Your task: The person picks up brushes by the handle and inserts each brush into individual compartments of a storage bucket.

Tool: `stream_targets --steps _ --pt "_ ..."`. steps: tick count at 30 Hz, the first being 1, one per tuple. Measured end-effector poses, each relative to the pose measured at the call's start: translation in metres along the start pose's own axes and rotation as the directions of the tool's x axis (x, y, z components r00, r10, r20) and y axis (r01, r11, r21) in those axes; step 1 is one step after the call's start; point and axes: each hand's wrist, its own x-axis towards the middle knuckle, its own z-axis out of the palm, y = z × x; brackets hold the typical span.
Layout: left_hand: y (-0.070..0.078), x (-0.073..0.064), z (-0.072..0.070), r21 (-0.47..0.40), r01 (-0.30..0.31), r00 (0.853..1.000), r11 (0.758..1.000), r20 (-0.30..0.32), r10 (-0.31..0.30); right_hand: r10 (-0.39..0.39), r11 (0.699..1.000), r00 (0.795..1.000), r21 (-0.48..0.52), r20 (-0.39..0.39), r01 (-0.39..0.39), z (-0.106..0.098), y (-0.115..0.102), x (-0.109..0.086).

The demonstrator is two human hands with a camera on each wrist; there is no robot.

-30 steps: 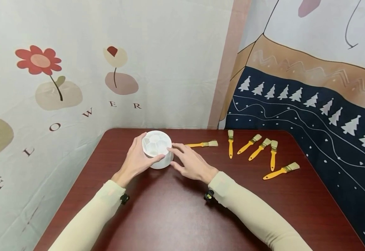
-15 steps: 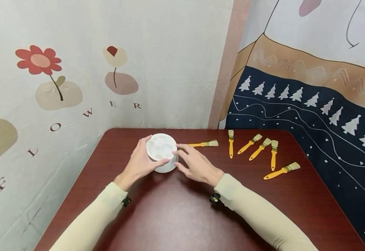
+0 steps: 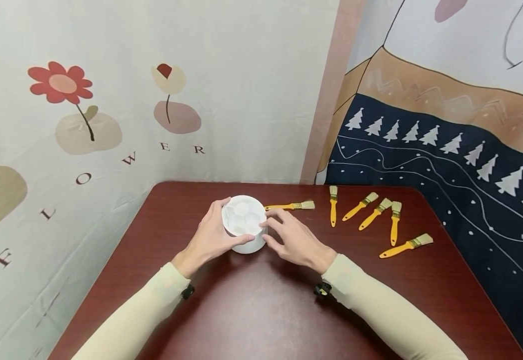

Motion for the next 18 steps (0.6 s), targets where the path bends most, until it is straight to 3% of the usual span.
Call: stream_targets --steps 18 --pt "0.03 -0.011 0.025 -0.012 -0.072 0.996 0.997 0.06 0.073 -0.06 0.998 0.991 -0.013 -0.12 0.059 -0.023 0.012 -0.039"
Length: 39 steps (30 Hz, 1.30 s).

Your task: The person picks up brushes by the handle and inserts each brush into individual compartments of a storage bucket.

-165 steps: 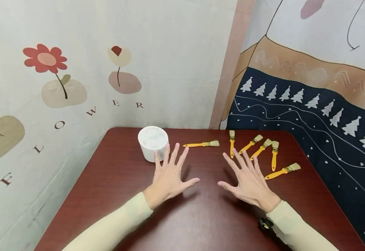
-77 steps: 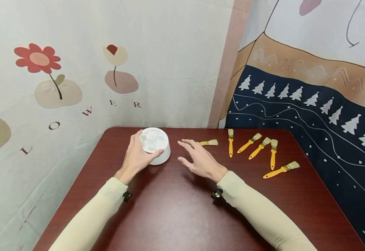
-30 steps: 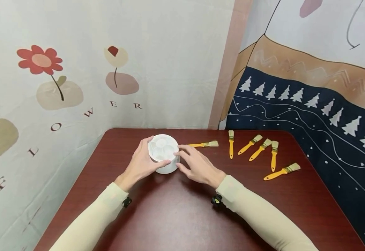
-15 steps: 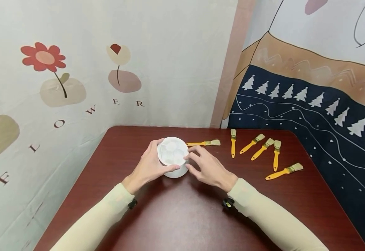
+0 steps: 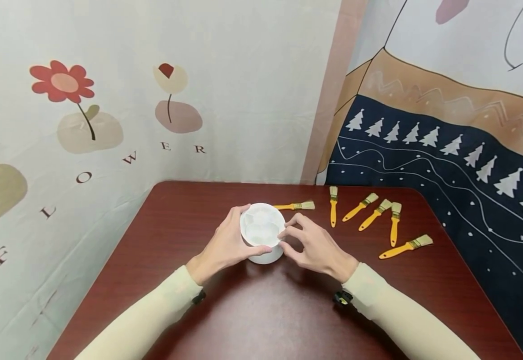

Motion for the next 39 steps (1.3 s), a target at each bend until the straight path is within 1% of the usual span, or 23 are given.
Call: stream_targets --steps 5,9,12,15,20,25,29,34,39 --pt "0.006 -0.002 0.005 -0.011 -0.02 1.0 1.0 0.01 0.02 -0.009 1.0 1.0 0.009 -0.015 0.009 -0.006 0.002 -0.007" --pt "0.01 -0.004 0.008 -0.016 -0.035 0.999 0.999 0.013 0.035 -0.038 0.999 0.999 0.004 -0.036 0.038 -0.01 0.005 -0.012" --pt "0.013 -0.006 0.01 -0.019 -0.033 0.999 0.999 0.018 0.033 -0.056 0.998 0.998 0.003 -0.038 0.056 -0.013 0.007 -0.014" --pt "0.015 -0.007 0.011 -0.022 -0.022 0.999 1.0 0.026 0.022 -0.057 0.998 0.998 0.013 -0.033 0.058 -0.017 0.009 -0.015" --pt "0.018 -0.008 0.011 -0.022 -0.018 0.999 1.0 0.032 0.018 -0.039 0.998 0.998 0.049 -0.044 0.041 -0.024 0.015 -0.015" --pt "0.019 -0.008 0.011 -0.018 -0.032 0.999 0.999 0.031 0.032 0.03 0.994 0.998 0.109 -0.052 -0.025 -0.03 0.029 -0.01" --pt "0.02 -0.008 0.012 -0.015 -0.045 0.999 0.999 0.03 0.045 0.106 0.988 0.994 0.115 -0.037 -0.102 -0.031 0.048 -0.005" --pt "0.02 -0.008 0.013 -0.011 -0.051 0.998 0.999 0.03 0.052 0.195 0.974 0.98 0.113 0.023 -0.197 -0.029 0.073 0.003" --pt "0.021 -0.009 0.014 -0.009 -0.047 0.998 0.999 0.035 0.047 0.272 0.952 0.957 0.116 0.102 -0.283 -0.023 0.094 0.012"
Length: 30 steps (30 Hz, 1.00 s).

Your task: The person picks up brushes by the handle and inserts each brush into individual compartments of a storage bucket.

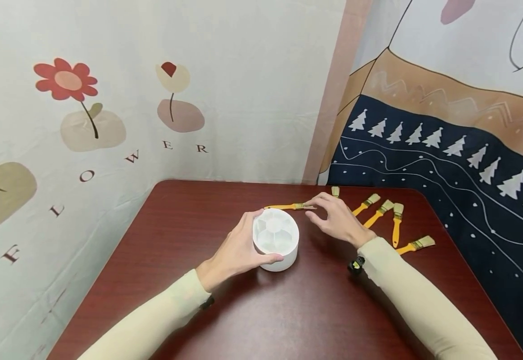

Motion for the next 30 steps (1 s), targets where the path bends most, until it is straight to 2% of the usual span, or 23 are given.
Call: stream_targets --steps 7,13,24,30 --pt "0.001 -0.001 0.002 0.006 0.011 1.0 1.0 0.018 -0.011 0.07 0.997 0.995 -0.048 0.076 -0.066 0.008 0.017 0.02" --pt "0.0 -0.001 0.002 0.013 -0.003 1.0 1.0 0.018 0.002 0.111 0.992 0.984 -0.083 0.142 -0.1 0.014 0.027 0.037" --pt "0.002 -0.001 0.0 0.022 0.014 1.0 1.0 0.018 -0.014 0.192 0.973 0.957 -0.167 0.217 -0.158 0.027 0.04 0.057" --pt "0.003 -0.001 0.0 0.015 0.017 1.0 1.0 0.022 -0.017 0.22 0.965 0.951 -0.193 0.215 -0.179 0.032 0.043 0.061"
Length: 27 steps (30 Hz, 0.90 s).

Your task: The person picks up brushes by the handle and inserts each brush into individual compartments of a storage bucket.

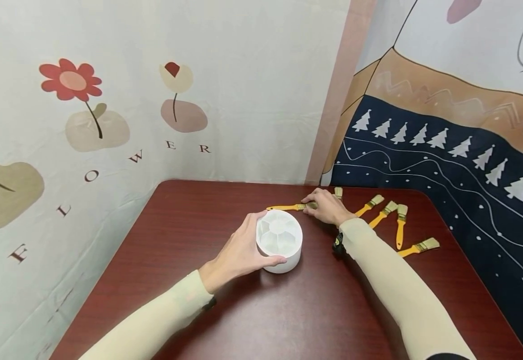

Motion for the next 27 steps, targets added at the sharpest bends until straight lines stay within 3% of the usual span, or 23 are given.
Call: stream_targets --steps 13,27 --pt "0.0005 0.0002 0.0004 0.005 0.001 1.0 1.0 -0.005 -0.001 -0.013 1.0 0.999 0.007 -0.031 0.014 0.0 -0.0031 -0.0001" --pt "0.0005 0.0006 0.0013 0.009 0.0 1.0 1.0 -0.004 0.0 0.073 0.992 0.996 0.109 -0.048 -0.068 -0.0018 -0.0075 -0.0024"
